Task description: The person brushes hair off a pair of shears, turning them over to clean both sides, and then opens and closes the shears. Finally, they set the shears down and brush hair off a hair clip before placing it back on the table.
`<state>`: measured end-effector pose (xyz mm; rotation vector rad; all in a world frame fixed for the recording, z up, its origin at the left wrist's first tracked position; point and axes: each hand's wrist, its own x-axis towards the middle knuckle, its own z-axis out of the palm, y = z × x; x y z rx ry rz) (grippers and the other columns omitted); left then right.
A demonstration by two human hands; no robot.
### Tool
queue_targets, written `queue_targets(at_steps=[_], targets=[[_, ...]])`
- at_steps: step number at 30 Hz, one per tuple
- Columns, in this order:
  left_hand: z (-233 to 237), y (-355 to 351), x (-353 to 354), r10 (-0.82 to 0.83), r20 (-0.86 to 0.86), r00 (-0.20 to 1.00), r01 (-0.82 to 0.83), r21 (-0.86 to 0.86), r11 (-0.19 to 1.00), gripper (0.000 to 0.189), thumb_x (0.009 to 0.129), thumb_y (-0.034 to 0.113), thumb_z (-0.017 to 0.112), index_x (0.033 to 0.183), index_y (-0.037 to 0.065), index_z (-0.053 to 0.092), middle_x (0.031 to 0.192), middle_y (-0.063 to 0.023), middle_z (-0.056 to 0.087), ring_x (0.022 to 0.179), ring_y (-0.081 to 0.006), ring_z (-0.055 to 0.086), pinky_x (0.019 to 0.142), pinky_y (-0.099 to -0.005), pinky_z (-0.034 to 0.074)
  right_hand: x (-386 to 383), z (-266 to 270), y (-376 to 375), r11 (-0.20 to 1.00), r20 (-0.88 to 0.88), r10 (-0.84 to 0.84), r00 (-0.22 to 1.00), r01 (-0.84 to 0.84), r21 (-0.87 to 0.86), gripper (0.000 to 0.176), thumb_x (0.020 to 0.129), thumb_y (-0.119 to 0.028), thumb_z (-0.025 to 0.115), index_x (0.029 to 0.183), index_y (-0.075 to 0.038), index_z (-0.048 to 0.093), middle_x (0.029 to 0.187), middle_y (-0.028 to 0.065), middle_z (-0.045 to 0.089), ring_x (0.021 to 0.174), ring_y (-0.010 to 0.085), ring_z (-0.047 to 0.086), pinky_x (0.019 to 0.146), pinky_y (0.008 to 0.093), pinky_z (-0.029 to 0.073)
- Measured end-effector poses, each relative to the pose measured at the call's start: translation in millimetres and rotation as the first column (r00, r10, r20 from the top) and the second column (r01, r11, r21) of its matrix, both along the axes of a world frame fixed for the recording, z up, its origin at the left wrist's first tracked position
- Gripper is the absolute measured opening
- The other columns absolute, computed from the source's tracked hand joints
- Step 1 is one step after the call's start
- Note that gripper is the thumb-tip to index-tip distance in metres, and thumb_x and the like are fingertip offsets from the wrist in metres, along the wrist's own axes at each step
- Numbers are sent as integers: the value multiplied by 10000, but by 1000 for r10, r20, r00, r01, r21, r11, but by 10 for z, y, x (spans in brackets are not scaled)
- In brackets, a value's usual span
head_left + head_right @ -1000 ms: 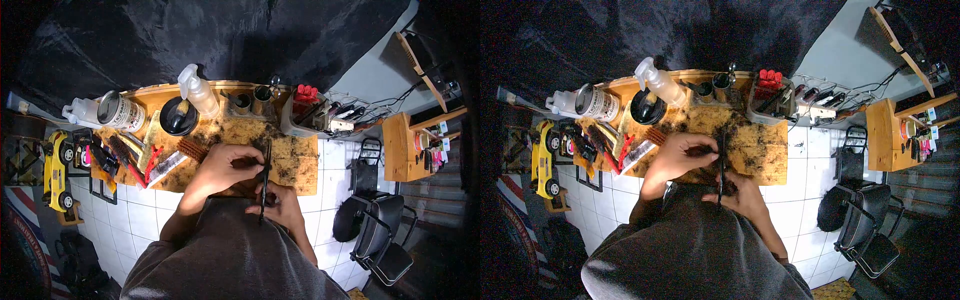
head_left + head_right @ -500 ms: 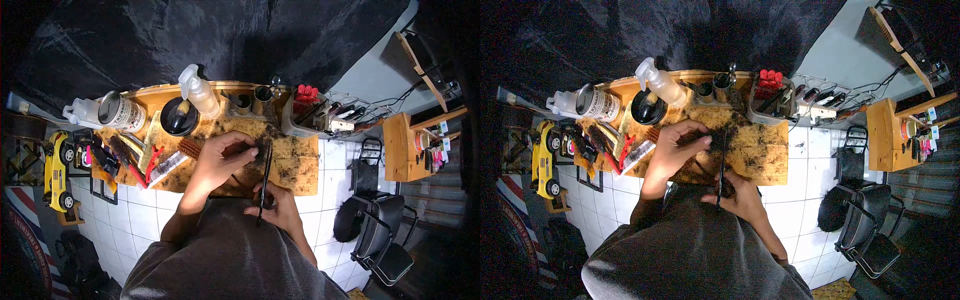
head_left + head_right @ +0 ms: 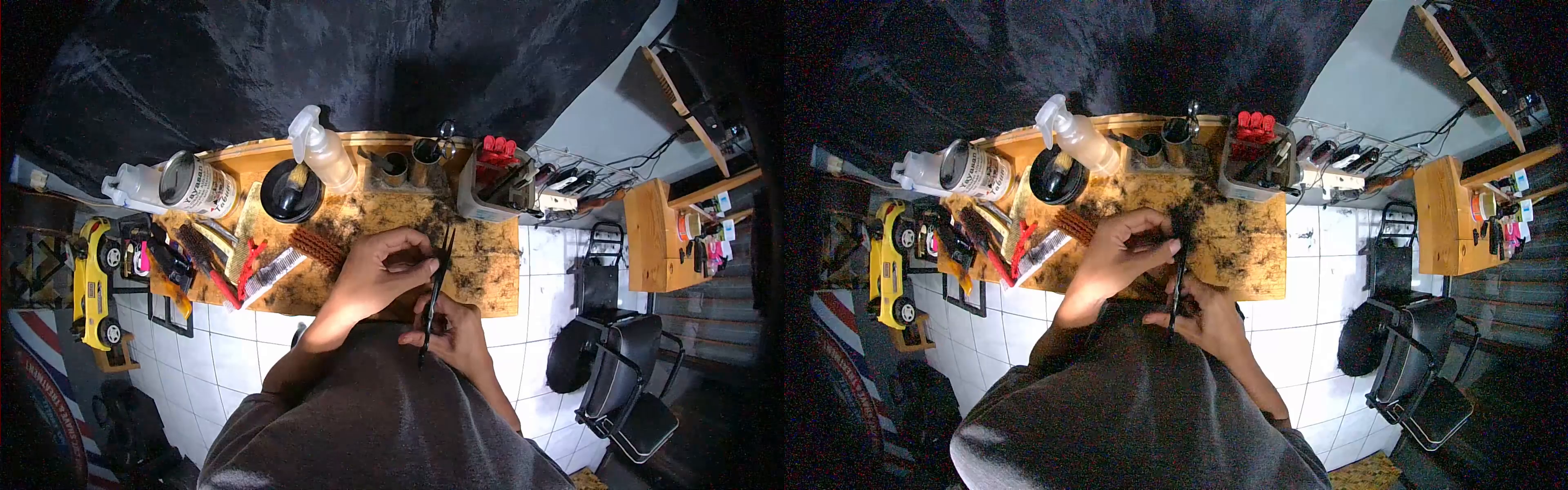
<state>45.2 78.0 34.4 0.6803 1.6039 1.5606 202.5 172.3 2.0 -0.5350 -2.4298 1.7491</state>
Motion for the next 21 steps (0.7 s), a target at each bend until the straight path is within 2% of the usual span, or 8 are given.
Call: queue_targets(at_steps=[2,4,8,11,14,16,17,21], targets=[[-3,11,5,16,60,998,-16,-5,1000,154,833,35,697,946,-11,602,871,-6,635,776,-49,587,684,-193,499,-10,9,-13,999,-10,-23,1000,22,-30,406,676,-253,855,884,-34,583,632,3,564,566,73,481,513,250,393],[-6,18,2,56,111,992,-60,33,998,122,849,12,670,925,-32,586,861,-28,626,794,-58,603,715,-210,496,-30,60,-12,996,-32,-25,999,27,80,371,681,-248,849,823,-39,577,603,-5,523,560,79,456,511,258,385],[-11,9,-24,87,108,990,-96,82,992,127,850,11,669,933,-33,582,854,-26,629,802,-60,606,719,-210,496,-17,27,-35,995,-47,-30,998,34,95,373,672,-263,852,790,-37,579,592,-6,491,552,86,440,511,264,382],[15,-2,-44,108,32,994,-110,80,991,126,846,14,674,930,-30,591,847,-14,628,807,-50,593,720,-206,490,-18,-9,-37,995,-26,-24,999,26,96,380,671,-262,854,822,-35,591,595,0,508,549,88,449,515,260,390],[21,-53,-72,20,-11,1000,-20,-18,1000,132,837,24,684,929,-24,603,839,3,621,803,-40,572,714,-202,476,-43,28,-16,997,-57,-5,998,9,73,398,662,-270,859,851,-32,603,607,5,540,547,87,467,516,258,401],[7,-81,-86,-119,-215,969,115,-32,993,142,826,36,692,930,-18,612,830,14,614,795,-34,554,702,-200,466,-68,108,10,999,-28,-5,1000,7,47,419,651,-276,864,868,-26,608,629,14,576,550,88,496,515,262,414],[14,-85,-96,-116,-259,959,108,-43,993,156,820,40,694,937,-18,609,825,14,612,801,-34,553,698,-203,464,-79,113,30,999,-26,-7,1000,8,46,419,651,-276,864,868,-26,608,629,14,576,550,88,496,515,262,414],[71,-74,-148,-29,-91,995,23,-65,998,138,825,20,686,926,-27,604,834,10,610,812,-33,554,716,-196,469,-95,37,54,995,-31,2,1000,1,96,417,649,-273,865,856,-19,607,614,28,586,545,91,508,506,269,416]])
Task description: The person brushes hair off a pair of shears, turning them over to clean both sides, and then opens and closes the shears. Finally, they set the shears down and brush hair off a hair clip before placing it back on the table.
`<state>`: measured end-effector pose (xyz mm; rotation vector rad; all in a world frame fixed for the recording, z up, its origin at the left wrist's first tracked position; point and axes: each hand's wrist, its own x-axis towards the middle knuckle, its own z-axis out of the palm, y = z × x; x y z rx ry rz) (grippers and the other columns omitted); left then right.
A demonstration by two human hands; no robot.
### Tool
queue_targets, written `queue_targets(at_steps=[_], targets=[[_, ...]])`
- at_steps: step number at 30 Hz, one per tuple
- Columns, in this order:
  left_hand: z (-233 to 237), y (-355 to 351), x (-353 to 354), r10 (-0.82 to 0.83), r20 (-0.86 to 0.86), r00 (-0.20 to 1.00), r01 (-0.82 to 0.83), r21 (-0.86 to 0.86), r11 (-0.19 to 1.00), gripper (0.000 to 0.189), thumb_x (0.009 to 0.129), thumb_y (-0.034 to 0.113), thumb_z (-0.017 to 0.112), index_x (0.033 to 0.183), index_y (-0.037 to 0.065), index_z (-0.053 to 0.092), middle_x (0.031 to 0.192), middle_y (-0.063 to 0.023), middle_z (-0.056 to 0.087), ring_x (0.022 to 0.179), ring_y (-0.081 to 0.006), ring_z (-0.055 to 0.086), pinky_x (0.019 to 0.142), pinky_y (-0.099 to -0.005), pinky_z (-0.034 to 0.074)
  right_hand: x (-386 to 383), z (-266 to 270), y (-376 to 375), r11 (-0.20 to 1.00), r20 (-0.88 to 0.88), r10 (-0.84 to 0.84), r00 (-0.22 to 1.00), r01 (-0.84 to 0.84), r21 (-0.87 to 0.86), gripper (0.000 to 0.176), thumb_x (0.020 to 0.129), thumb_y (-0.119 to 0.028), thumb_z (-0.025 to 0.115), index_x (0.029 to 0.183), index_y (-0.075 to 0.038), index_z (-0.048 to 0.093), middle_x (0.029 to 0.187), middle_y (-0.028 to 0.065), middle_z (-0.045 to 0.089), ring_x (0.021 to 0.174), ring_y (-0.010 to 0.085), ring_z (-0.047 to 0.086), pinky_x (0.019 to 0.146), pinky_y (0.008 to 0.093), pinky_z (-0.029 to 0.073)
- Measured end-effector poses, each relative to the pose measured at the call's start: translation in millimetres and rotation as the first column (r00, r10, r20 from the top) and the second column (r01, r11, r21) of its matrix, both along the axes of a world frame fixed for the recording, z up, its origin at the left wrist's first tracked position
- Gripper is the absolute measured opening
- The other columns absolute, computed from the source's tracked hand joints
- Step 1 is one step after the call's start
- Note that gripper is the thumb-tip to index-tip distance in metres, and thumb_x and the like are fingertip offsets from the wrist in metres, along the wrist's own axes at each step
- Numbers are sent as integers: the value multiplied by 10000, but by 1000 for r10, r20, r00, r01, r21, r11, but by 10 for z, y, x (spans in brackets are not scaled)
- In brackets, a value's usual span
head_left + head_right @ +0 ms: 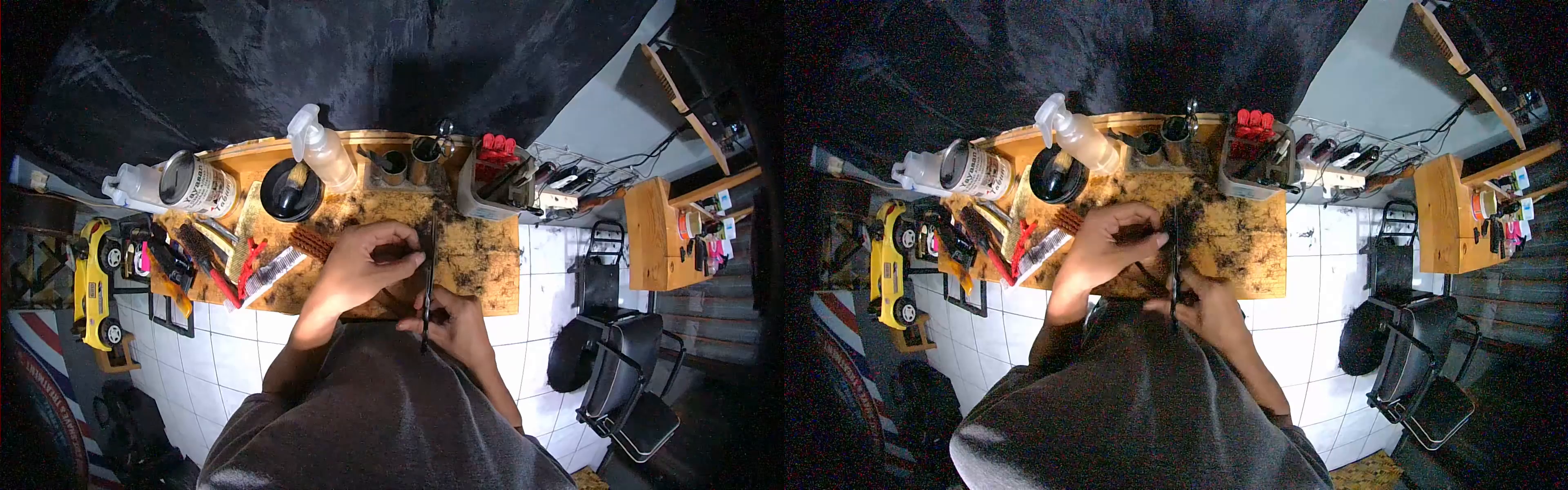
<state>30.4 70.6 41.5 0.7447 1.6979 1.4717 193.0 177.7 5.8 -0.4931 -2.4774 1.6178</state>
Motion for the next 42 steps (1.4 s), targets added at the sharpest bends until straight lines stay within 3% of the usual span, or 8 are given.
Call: queue_targets(at_steps=[5,7,10,14,16,19,26,42], targets=[[-9,1,-57,70,-138,988,-65,41,997,116,843,-4,656,927,-36,584,873,-13,611,826,-45,564,737,-195,478,-8,-39,-12,1000,94,-14,995,14,-1,402,658,-271,860,835,-16,604,580,37,578,542,90,512,514,268,420],[-22,-7,-78,104,-129,986,-98,53,994,107,854,-20,634,938,-41,571,891,-27,613,847,-57,583,749,-199,487,-4,15,-5,993,161,19,987,-1,-115,446,695,-341,833,908,-19,608,722,105,626,607,206,584,606,330,485],[13,-17,-102,175,143,974,-189,88,978,106,877,-82,550,976,-57,522,938,-90,621,959,-146,639,798,-223,513,17,-6,21,965,91,14,996,10,-261,465,685,-342,841,924,-19,607,721,102,625,609,181,580,592,328,483],[-71,-23,-112,184,85,979,-194,141,971,146,870,-56,585,1009,-43,539,946,-79,631,920,-125,639,780,-222,513,-4,24,53,981,41,23,999,-14,-194,514,663,-356,853,950,-10,602,715,110,619,610,197,591,592,333,482],[-54,-13,-107,130,-159,979,-118,80,990,171,862,-22,624,1023,-33,567,914,-61,644,862,-91,624,753,-214,502,-20,73,42,996,103,58,993,-50,-73,526,639,-308,875,975,-15,596,674,25,563,599,109,497,555,278,423],[19,6,-50,120,-19,993,-118,109,987,187,840,17,671,1011,-18,604,856,-31,646,812,-61,594,731,-209,485,-32,64,5,997,66,78,995,-77,-17,523,626,-298,882,966,-20,598,652,12,523,585,105,477,546,278,417],[-105,-41,-45,-30,-102,994,34,40,999,170,809,43,711,951,-8,633,836,-10,647,807,-53,578,719,-215,480,-20,49,-26,998,39,50,998,-48,-49,482,635,-287,878,920,-27,589,657,9,528,570,79,459,514,265,386],[-71,1,-51,122,45,991,-126,95,987,210,818,9,691,989,-26,574,904,-40,637,831,-67,572,720,-215,472,48,-161,-66,996,-50,21,999,-25,-83,321,691,-145,837,811,-8,572,652,30,522,613,118,485,561,268,422]])
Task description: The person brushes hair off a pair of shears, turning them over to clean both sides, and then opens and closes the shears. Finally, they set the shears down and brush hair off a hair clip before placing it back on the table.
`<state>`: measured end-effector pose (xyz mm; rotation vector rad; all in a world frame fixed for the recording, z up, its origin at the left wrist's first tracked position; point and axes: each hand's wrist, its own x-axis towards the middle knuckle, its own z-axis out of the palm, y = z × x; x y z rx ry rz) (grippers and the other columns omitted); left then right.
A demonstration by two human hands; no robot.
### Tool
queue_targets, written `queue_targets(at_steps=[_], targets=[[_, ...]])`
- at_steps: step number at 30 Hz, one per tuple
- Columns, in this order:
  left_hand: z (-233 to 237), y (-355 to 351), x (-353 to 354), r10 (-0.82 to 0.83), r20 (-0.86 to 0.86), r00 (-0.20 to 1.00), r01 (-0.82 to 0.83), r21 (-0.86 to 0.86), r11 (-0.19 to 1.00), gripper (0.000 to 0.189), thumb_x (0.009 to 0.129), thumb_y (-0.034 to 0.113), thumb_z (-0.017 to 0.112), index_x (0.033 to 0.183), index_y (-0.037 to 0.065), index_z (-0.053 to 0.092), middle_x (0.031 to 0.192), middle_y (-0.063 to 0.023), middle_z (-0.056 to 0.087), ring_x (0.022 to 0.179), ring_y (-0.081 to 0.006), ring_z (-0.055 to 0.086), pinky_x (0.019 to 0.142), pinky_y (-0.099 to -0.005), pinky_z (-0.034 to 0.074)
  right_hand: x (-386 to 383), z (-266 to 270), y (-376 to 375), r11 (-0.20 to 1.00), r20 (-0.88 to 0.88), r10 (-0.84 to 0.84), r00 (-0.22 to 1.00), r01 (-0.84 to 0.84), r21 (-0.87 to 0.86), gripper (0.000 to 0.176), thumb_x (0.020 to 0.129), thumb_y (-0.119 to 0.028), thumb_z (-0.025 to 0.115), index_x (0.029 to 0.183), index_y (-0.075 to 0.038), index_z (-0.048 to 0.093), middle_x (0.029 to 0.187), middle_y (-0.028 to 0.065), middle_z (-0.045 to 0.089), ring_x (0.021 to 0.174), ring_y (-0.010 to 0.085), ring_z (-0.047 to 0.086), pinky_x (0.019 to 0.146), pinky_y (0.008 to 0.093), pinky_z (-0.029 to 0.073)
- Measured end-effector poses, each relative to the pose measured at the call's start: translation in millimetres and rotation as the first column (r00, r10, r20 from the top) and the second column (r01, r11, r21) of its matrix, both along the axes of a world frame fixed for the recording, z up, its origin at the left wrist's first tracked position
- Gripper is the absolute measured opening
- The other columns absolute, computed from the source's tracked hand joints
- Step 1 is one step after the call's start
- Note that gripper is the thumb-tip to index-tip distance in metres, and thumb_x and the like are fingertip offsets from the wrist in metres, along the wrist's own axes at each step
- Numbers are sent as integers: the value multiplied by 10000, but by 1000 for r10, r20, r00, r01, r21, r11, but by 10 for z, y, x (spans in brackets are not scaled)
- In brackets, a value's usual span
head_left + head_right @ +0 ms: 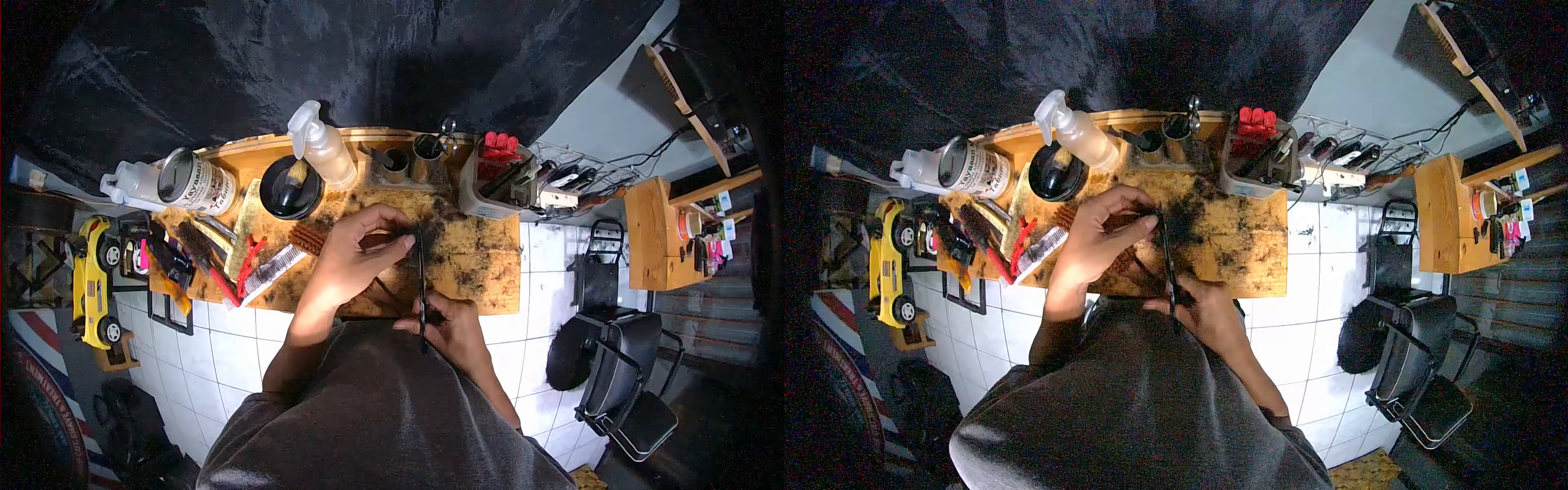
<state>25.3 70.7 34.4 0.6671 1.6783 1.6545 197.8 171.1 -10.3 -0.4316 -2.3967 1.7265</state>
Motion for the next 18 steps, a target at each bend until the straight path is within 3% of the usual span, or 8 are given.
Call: queue_targets(at_steps=[1,2,5,7,11,13,18], targets=[[0,4,8,29,118,993,-34,45,998,223,823,3,683,1005,-22,558,912,-42,629,826,-68,572,706,-214,476,2,-12,-6,1000,10,-4,1000,4,-12,330,690,-161,840,824,-12,578,645,25,520,608,110,484,557,260,420],[5,0,5,29,118,993,-34,45,998,223,823,3,683,1005,-22,558,912,-42,629,826,-68,572,706,-214,476,15,8,2,1000,10,-4,1000,4,-12,330,690,-161,840,824,-12,578,645,25,520,608,110,484,557,260,420],[11,0,-6,-16,74,997,15,21,1000,247,834,8,678,1032,-19,532,927,-44,618,799,-70,574,675,-219,485,-32,211,18,998,103,16,995,-23,61,384,671,-220,858,862,-22,589,641,13,532,589,90,485,539,250,415],[-4,5,-10,-17,-101,995,20,23,1000,214,834,21,687,991,-16,546,897,-42,623,763,-72,576,651,-223,488,-21,142,37,999,130,27,991,-31,26,446,642,-275,875,890,-30,597,649,7,554,571,79,491,520,253,410],[36,-11,-22,-76,29,997,77,-35,996,179,828,44,702,955,-23,595,859,-40,639,746,-78,582,663,-233,489,-21,169,61,996,115,57,992,-64,58,460,641,-291,874,903,-33,597,655,14,571,565,87,505,519,259,413],[20,-21,-34,-103,-71,992,94,-117,989,184,856,80,686,988,-41,641,862,-56,667,777,-70,606,696,-212,499,-31,180,62,996,89,67,994,-72,47,464,636,-298,876,899,-35,598,657,9,572,562,89,507,516,262,412],[4,-26,-5,-86,-159,984,72,-87,994,190,845,76,695,996,-30,651,888,-56,676,805,-74,601,686,-216,491,-19,127,44,995,93,57,994,-64,75,452,641,-285,874,895,-34,597,640,7,559,565,82,500,508,262,403]])
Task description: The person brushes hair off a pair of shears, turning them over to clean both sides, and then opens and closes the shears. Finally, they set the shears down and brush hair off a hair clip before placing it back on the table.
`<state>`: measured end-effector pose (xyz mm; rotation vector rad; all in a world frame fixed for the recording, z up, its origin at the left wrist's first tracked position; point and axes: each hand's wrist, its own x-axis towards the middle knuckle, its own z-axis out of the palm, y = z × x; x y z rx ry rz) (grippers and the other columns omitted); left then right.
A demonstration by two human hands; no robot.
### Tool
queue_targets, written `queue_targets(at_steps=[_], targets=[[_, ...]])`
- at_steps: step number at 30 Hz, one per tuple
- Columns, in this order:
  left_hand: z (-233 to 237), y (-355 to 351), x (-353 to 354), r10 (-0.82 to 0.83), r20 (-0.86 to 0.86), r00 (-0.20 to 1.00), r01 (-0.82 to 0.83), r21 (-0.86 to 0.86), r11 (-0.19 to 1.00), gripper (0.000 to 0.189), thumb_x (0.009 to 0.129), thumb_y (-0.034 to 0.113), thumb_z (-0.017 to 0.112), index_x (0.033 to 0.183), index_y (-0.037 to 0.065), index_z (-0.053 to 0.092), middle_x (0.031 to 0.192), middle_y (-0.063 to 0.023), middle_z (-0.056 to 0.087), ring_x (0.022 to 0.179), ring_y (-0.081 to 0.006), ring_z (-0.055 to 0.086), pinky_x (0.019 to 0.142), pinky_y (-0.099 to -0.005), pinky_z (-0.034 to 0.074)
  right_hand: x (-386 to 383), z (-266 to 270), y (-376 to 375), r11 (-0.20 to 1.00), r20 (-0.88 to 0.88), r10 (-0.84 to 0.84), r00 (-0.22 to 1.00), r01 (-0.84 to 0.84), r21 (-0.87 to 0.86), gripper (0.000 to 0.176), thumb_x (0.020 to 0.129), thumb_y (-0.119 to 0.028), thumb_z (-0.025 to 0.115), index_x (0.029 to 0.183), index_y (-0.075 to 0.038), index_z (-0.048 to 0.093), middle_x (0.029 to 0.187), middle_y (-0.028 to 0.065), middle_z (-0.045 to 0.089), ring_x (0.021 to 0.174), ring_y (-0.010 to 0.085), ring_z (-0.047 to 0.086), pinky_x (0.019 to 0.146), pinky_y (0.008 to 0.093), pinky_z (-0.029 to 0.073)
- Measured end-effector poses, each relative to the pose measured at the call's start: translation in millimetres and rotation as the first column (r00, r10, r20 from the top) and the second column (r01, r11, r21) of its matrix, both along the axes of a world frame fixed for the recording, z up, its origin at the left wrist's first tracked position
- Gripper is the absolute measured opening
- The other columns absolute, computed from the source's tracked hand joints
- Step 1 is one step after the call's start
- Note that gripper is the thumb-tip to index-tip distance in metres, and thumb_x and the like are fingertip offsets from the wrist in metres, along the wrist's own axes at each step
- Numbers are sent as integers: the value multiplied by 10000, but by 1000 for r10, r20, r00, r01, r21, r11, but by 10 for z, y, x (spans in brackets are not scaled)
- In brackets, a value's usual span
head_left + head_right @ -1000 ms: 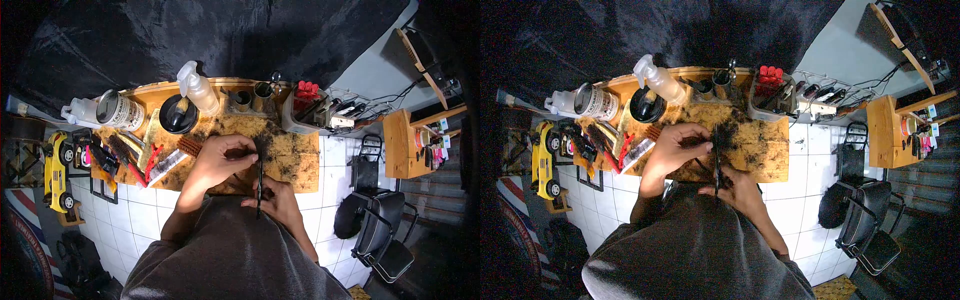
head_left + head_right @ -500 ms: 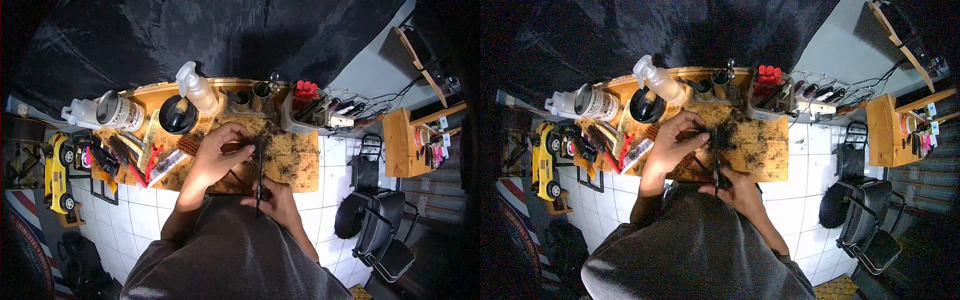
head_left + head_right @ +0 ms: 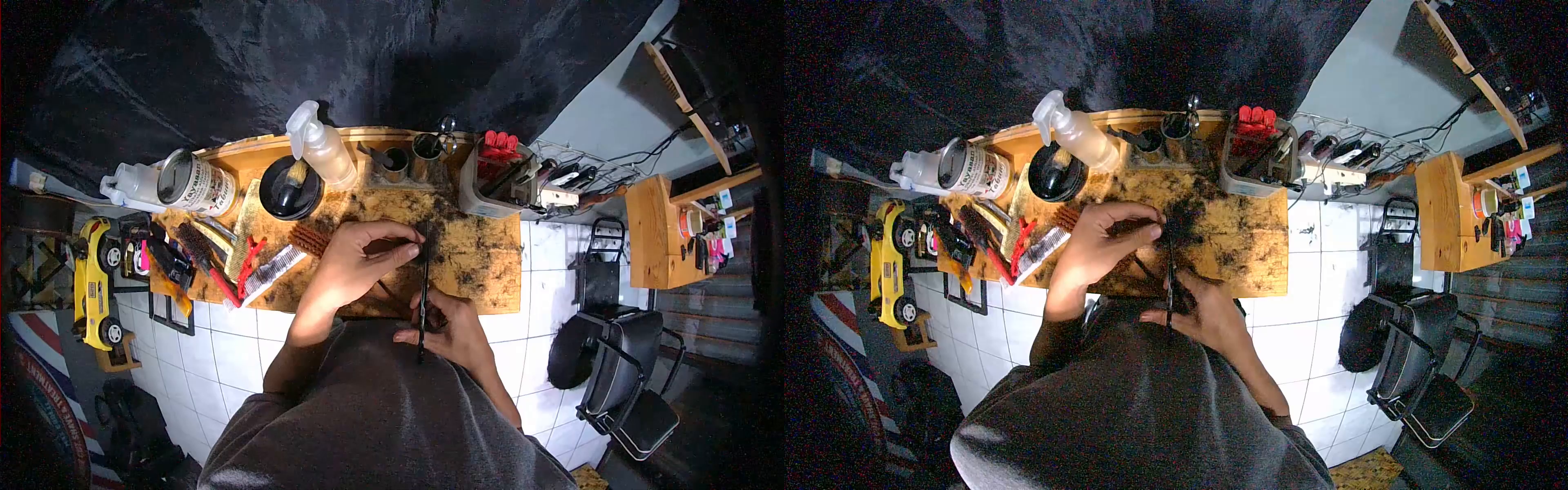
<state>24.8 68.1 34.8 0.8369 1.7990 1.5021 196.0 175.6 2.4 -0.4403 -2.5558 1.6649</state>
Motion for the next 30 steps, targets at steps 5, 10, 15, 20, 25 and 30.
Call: queue_targets(at_steps=[5,10,15,20,25,30], targets=[[-78,0,-15,0,141,990,-7,55,998,207,833,58,702,1001,-22,611,895,-55,665,842,-83,596,672,-224,497,-7,104,-6,997,101,-28,994,35,-69,381,664,-234,861,842,-35,591,607,9,511,578,78,469,515,261,391],[-21,12,-25,70,117,991,-76,42,996,219,841,26,681,1020,-16,562,933,-72,634,798,-78,571,661,-209,515,46,-48,-31,995,6,-83,997,83,-60,329,678,-173,849,771,-16,576,609,9,501,580,90,452,531,254,391],[0,52,27,125,334,934,-172,115,978,189,873,14,635,1036,-20,545,957,-76,593,821,-93,556,688,-240,551,31,-43,-46,994,-7,-94,996,93,-61,333,668,-164,853,783,-13,579,620,13,515,583,90,458,534,258,403],[15,48,34,123,402,907,-198,152,968,164,891,17,609,1033,-30,542,989,-80,567,869,-112,557,735,-288,588,20,37,21,997,42,-40,998,43,-57,398,636,-220,877,838,-24,595,653,21,564,583,102,502,536,275,427],[-11,34,18,53,177,983,-74,117,990,143,872,15,641,1000,-49,623,934,-78,640,826,-114,622,726,-239,545,33,93,51,996,135,36,990,-25,-82,568,620,-428,860,914,-17,603,711,126,595,656,257,613,618,356,483],[-2,30,12,20,-64,998,-15,65,998,157,831,58,704,957,-33,686,925,-93,681,820,-106,629,722,-233,509,50,41,9,998,12,-14,1000,15,-63,410,624,-237,882,844,-32,603,662,11,580,585,86,524,531,257,418]])
